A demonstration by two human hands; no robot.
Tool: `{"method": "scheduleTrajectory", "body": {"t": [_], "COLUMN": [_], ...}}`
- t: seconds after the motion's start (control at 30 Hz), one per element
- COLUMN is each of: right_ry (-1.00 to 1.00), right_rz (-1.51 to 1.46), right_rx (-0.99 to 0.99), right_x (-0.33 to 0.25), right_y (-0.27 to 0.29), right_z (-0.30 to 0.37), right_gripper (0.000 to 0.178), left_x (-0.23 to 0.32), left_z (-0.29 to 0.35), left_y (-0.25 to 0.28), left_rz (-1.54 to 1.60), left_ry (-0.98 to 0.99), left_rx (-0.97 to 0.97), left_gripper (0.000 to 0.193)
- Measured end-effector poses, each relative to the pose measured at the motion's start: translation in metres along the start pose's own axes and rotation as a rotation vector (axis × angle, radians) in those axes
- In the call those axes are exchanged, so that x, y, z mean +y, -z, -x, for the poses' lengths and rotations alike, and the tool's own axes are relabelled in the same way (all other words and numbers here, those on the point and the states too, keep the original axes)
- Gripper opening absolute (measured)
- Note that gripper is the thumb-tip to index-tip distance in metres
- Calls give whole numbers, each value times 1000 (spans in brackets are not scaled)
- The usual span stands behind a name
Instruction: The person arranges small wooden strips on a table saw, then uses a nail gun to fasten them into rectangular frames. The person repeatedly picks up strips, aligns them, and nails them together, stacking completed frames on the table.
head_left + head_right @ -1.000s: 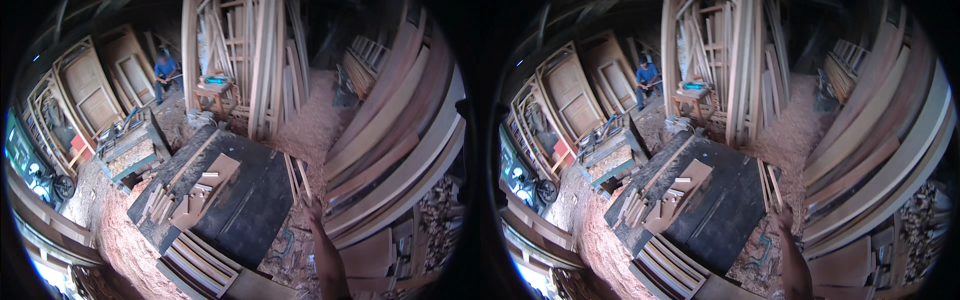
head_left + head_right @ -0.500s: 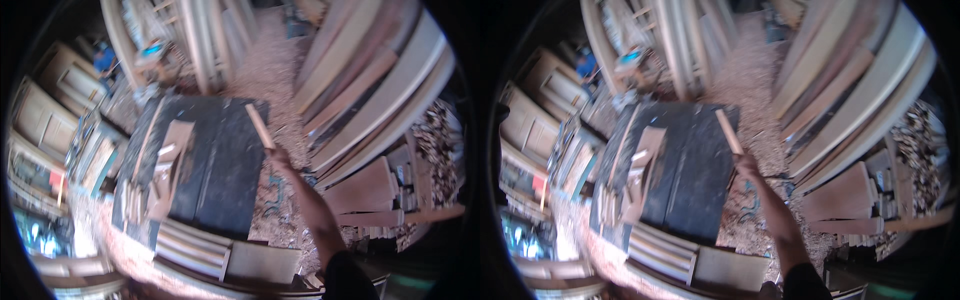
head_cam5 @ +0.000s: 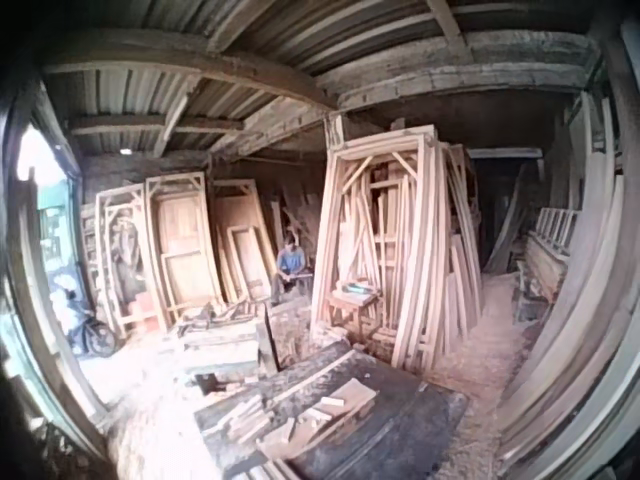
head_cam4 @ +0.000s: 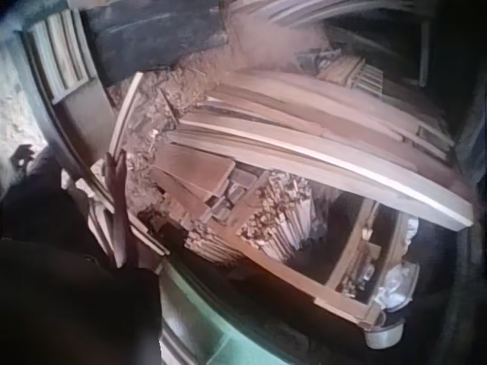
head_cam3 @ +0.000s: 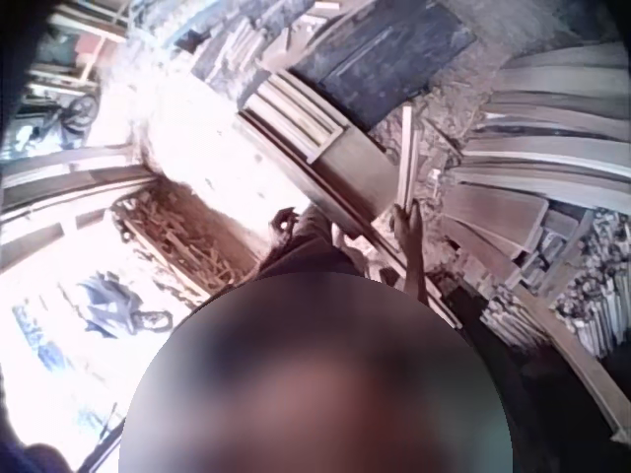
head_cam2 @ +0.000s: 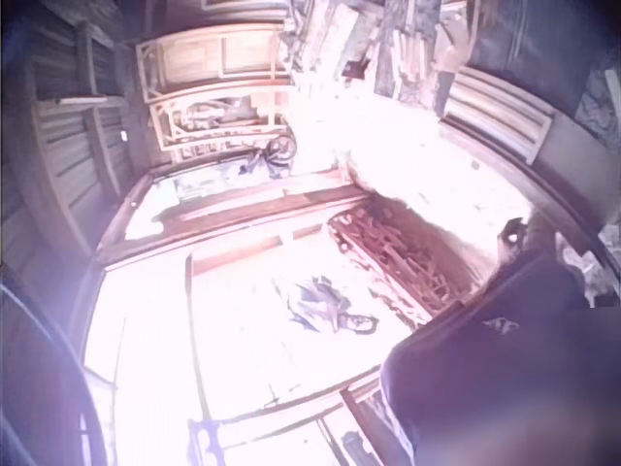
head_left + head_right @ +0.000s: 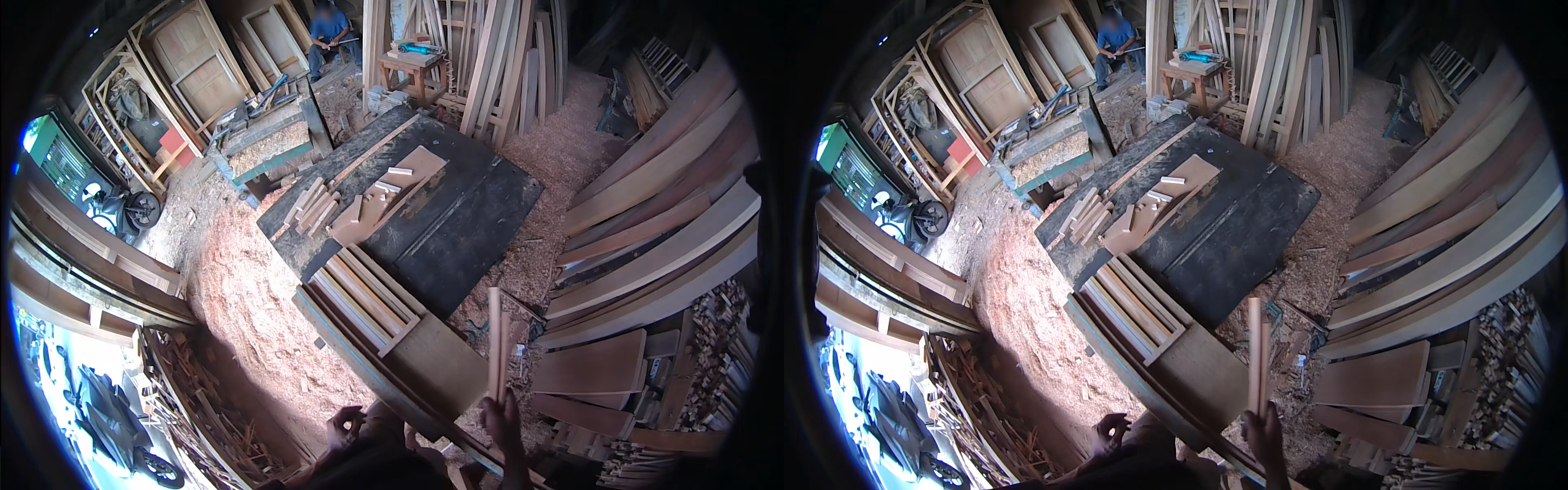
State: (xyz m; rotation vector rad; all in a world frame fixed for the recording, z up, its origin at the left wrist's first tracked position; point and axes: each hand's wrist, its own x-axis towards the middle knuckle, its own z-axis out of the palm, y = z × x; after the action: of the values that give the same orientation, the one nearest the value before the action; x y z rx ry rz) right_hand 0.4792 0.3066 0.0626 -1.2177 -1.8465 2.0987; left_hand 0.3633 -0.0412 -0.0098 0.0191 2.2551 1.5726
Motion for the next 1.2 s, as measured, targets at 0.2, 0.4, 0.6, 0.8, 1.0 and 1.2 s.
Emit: {"method": "scheduleTrajectory", "body": {"t": [0.2,0.4,0.6,0.8,1.0,1.2], "right_ry": [294,173,131,-8,-10,83], "right_rz": [313,363,576,765,582,648], "right_rx": [-434,-530,49,263,219,355], "right_x": [8,28,8,8,23,52], "right_y": [-132,-164,-203,-252,-229,-193], "right_z": [80,46,-89,-151,-140,-125], "right_gripper": [38,34,61,66,63,38], "left_x": [117,111,89,71,54,56], "left_z": [11,10,-30,-85,-136,-170], "left_y": [-26,2,82,149,203,216], "left_rz": [537,855,1039,906,825,724], "left_ry": [21,262,269,150,119,47], "left_rx": [-505,75,170,161,123,21], "left_gripper": [67,28,20,20,22,21]}}
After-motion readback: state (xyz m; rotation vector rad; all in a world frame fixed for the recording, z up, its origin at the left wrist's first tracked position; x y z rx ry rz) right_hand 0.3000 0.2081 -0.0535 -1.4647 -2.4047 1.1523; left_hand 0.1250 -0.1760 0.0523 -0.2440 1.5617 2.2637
